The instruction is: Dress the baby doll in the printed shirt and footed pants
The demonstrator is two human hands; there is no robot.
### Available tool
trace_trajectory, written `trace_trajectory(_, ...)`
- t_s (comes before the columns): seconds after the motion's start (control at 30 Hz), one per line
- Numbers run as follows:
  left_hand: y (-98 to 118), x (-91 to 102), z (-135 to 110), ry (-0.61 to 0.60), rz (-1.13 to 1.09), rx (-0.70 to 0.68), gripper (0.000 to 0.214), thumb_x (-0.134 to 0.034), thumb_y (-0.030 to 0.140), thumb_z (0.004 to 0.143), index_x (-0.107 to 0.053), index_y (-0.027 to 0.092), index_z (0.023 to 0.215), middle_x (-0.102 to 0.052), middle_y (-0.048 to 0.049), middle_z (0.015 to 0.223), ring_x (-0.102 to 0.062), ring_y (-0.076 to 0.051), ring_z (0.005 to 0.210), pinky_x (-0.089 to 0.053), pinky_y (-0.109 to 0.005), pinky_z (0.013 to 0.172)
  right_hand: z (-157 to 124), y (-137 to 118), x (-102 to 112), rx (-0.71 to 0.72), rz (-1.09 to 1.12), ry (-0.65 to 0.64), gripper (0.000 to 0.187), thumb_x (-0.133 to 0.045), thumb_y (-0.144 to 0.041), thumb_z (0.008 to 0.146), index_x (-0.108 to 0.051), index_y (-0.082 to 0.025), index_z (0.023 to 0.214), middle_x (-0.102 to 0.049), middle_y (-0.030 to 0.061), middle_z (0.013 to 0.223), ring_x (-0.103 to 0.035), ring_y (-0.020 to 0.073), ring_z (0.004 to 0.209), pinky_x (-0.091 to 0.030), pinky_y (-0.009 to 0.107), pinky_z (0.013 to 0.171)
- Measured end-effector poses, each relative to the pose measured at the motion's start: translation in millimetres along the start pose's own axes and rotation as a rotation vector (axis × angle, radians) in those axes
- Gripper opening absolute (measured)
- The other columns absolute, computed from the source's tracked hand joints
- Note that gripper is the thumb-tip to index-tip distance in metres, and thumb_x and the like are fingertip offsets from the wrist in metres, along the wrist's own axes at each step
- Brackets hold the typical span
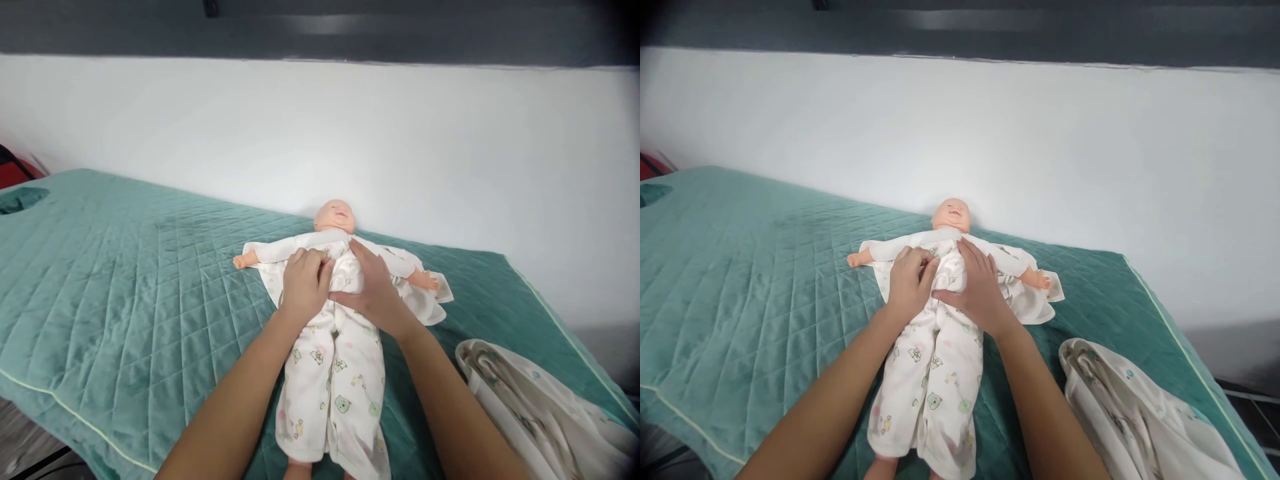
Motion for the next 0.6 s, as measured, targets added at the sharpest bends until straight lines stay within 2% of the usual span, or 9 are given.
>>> trace_trajectory(0.07, -2.5, -0.8, 4.0, -0.014, -0.009, 0.027, 0.014, -0.049, 0.032, 0.099, -0.059, 0.022, 0.100, -0.066, -0.0064, 0.099, -0.056, -0.023, 0.098, -0.044, -0.040, 0.091, 2.4, 0.2, -1.5, -0.006, -0.056, -0.034, 0.101, -0.080, -0.054, 0.073, -0.030, -0.026, 0.156, -0.033, 0.0118, 0.162, -0.028, 0.0365, 0.150, -0.014, 0.063, 0.124)
trace_trajectory(0.13, -8.9, -3.1, 6.9, -0.011, -0.038, 0.093, 0.023, -0.053, 0.034, 0.098, -0.058, 0.023, 0.117, -0.064, -0.0086, 0.118, -0.053, -0.025, 0.114, -0.042, -0.042, 0.102, 3.7, 0.4, -2.9, -0.012, -0.076, -0.065, 0.105, -0.079, -0.056, 0.072, -0.027, -0.024, 0.157, -0.029, 0.0126, 0.164, -0.025, 0.0360, 0.152, -0.018, 0.060, 0.124)
trace_trajectory(0.2, -16.7, -7.6, 8.1, -0.016, -0.075, 0.165, 0.030, -0.056, 0.035, 0.096, -0.057, 0.023, 0.124, -0.061, -0.0099, 0.125, -0.051, -0.026, 0.122, -0.040, -0.044, 0.108, 4.8, 0.5, -4.5, -0.025, -0.079, -0.088, 0.109, -0.079, -0.058, 0.072, -0.024, -0.022, 0.158, -0.025, 0.0135, 0.165, -0.022, 0.0357, 0.153, -0.021, 0.058, 0.124)
trace_trajectory(0.3, -24.7, -12.9, 8.4, -0.001, -0.130, 0.203, 0.026, -0.061, 0.033, 0.093, -0.059, 0.023, 0.117, -0.060, -0.0101, 0.125, -0.052, -0.025, 0.124, -0.040, -0.044, 0.110, 6.3, 1.6, -6.7, -0.044, -0.082, -0.090, 0.109, -0.078, -0.060, 0.072, -0.023, -0.022, 0.158, -0.022, 0.0139, 0.166, -0.019, 0.0359, 0.154, -0.020, 0.058, 0.124)
trace_trajectory(0.43, -27.5, -13.3, 8.0, 0.030, -0.195, 0.172, 0.024, -0.066, 0.035, 0.090, -0.060, 0.021, 0.109, -0.059, -0.0107, 0.128, -0.050, -0.024, 0.127, -0.039, -0.043, 0.113, 6.0, 3.5, -8.8, -0.040, -0.078, -0.043, 0.109, -0.080, -0.059, 0.070, -0.025, -0.023, 0.158, -0.024, 0.0131, 0.165, -0.020, 0.0359, 0.153, -0.021, 0.059, 0.124)
trace_trajectory(0.53, -23.2, -7.1, 6.7, 0.070, -0.214, 0.126, 0.020, -0.068, 0.037, 0.090, -0.059, 0.021, 0.099, -0.060, -0.0103, 0.126, -0.051, -0.023, 0.125, -0.041, -0.042, 0.110, 2.8, -0.2, -10.0, -0.010, -0.085, 0.013, 0.105, -0.079, -0.057, 0.072, -0.027, -0.023, 0.157, -0.028, 0.0134, 0.163, -0.024, 0.0351, 0.152, -0.022, 0.058, 0.123)
trace_trajectory(0.6, -15.8, -0.2, 5.1, 0.110, -0.209, 0.058, 0.018, -0.065, 0.037, 0.091, -0.058, 0.021, 0.086, -0.064, -0.0083, 0.117, -0.054, -0.022, 0.117, -0.043, -0.041, 0.104, -0.2, -6.0, -10.0, 0.019, -0.103, 0.068, 0.096, -0.078, -0.055, 0.075, -0.031, -0.023, 0.154, -0.031, 0.0133, 0.162, -0.027, 0.0343, 0.151, -0.024, 0.057, 0.123)
Point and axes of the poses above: each hand's wrist, its own z-axis towards the middle knuckle, its own x-axis out of the back of the hand, y = z × x, the point moved 5 cm from there along z, towards the middle knuckle
